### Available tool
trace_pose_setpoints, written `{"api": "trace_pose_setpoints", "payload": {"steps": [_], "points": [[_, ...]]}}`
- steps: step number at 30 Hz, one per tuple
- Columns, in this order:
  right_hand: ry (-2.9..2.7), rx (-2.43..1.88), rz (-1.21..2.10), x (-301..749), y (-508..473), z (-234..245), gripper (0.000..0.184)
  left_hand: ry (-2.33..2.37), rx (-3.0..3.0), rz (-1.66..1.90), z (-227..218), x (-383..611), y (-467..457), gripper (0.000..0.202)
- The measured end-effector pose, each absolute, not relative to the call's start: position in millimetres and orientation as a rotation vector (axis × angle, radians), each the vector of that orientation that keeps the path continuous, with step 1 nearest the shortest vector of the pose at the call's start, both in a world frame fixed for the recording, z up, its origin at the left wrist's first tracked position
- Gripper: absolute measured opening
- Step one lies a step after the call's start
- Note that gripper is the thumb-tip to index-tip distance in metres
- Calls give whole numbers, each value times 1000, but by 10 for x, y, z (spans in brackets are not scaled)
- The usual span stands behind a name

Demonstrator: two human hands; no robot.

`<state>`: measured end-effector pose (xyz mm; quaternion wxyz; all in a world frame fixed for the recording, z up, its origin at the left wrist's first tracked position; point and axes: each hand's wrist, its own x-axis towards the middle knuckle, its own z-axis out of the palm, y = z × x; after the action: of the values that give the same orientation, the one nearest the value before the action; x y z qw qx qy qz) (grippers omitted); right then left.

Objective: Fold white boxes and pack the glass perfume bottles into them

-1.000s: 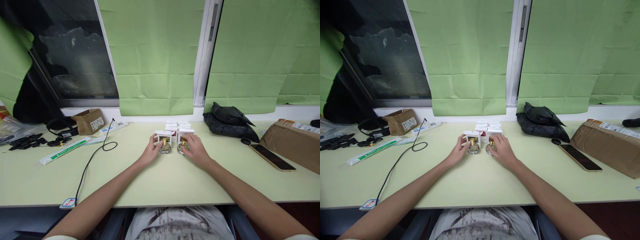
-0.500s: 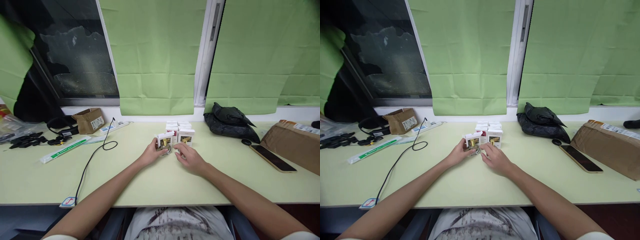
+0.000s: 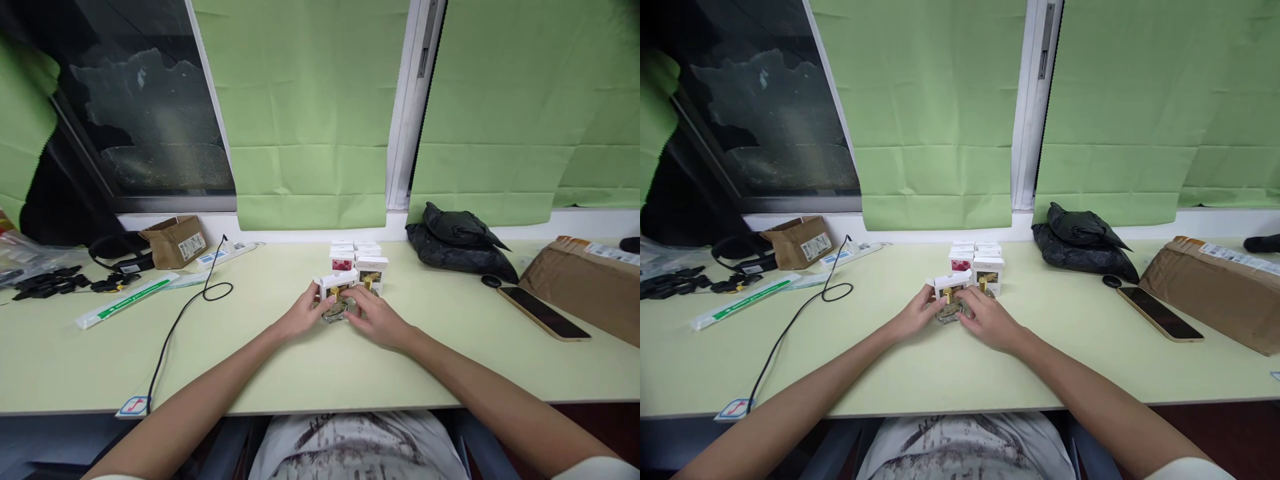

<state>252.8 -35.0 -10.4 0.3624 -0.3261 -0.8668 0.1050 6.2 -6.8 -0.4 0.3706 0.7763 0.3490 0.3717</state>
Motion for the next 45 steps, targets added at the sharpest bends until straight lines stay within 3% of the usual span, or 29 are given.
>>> {"api": "trace_pose_setpoints", "payload": {"steps": [17, 24, 36, 45], "points": [[-2174, -1007, 512, 2474, -320, -169, 37, 1118, 2060, 1237, -29, 45, 48, 36], [-2167, -986, 595, 2454, -280, -157, 50, 1148, 2199, 1272, -52, 30, 65, 44], [-2225, -913, 455, 2442, -317, -138, 32, 1294, 2372, 1407, -34, 1, 81, 35], [-2204, -1004, 497, 2410, -325, -112, 27, 1396, 2398, 1475, -33, -36, 122, 43]]}}
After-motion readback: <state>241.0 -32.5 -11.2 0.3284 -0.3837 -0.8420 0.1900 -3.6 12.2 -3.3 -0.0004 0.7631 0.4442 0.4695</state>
